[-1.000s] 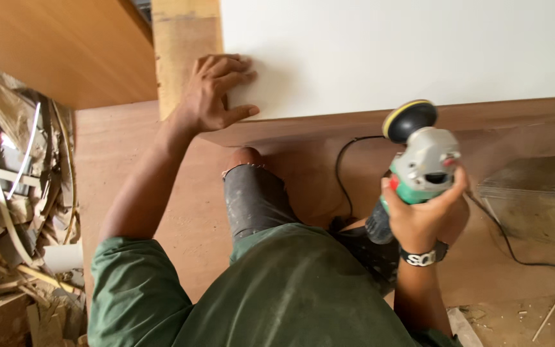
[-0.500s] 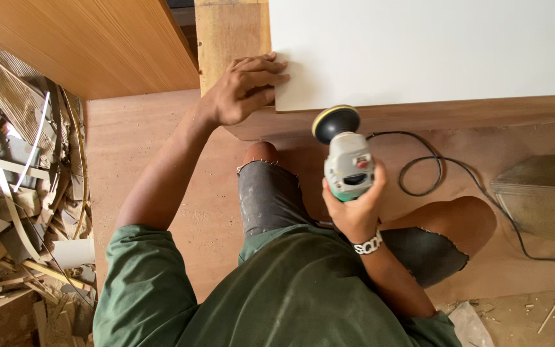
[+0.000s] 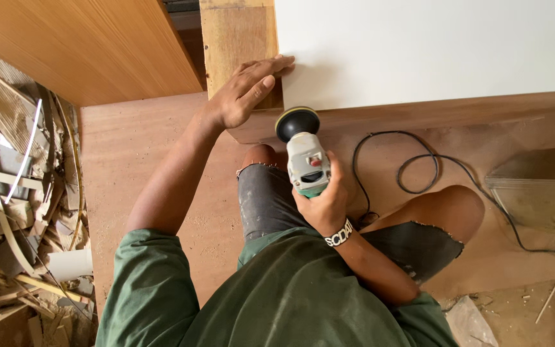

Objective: The person uses a power sander to smooth the edges and surface of a white cabinet panel while sitting on the floor.

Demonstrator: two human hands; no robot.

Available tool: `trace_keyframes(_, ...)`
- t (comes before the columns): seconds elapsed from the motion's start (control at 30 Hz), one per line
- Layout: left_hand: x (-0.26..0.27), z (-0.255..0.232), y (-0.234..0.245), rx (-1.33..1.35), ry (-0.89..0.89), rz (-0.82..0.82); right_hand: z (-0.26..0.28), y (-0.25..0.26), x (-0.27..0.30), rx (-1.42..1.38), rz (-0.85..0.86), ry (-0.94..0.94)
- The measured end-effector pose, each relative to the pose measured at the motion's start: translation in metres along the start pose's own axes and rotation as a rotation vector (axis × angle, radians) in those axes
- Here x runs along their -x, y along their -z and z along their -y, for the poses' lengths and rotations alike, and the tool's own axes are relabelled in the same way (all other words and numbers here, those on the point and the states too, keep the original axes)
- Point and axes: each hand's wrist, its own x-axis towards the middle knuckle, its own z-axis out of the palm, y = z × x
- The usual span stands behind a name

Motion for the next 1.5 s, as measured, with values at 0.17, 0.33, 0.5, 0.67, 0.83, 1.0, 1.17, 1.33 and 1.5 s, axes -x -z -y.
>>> trace_keyframes(0.17,-0.002,0.004,0.000,0.006,0.004,0.010,0.000,-0.007,-0.002,0.052,-0.005,0.033)
trace_keyframes(0.33,-0.001,0.005,-0.003,0.006,-0.005,-0.013,-0.004,-0.009,-0.002,0.064,0.038,0.049)
trace_keyframes(0.5,-0.002,-0.002,-0.003,-0.045,0.012,-0.010,-0.013,-0.007,0.000,0.100,0.042,0.053)
trace_keyframes(0.67,-0.007,-0.004,-0.012,-0.207,-0.003,0.001,-0.015,0.010,-0.007,0.098,-0.028,0.050)
trace_keyframes(0.83,-0.008,0.000,-0.028,-0.360,-0.071,-0.057,-0.034,0.027,-0.012,0.123,-0.082,0.046)
trace_keyframes(1.0,-0.007,0.013,-0.039,-0.442,-0.107,-0.124,-0.068,0.040,-0.008,0.083,-0.212,-0.121)
trace_keyframes(1.17,-0.028,-0.023,-0.055,-0.642,0.027,-0.178,-0.084,0.067,-0.021,0.054,-0.266,-0.135)
trace_keyframes(1.33,-0.066,-0.027,-0.100,-0.864,0.248,-0.357,-0.103,0.096,-0.032,0.027,-0.283,-0.156)
trace_keyframes(1.5,-0.110,-0.022,-0.125,-0.938,0.782,-0.488,-0.115,0.122,-0.041,-0.017,-0.266,-0.228)
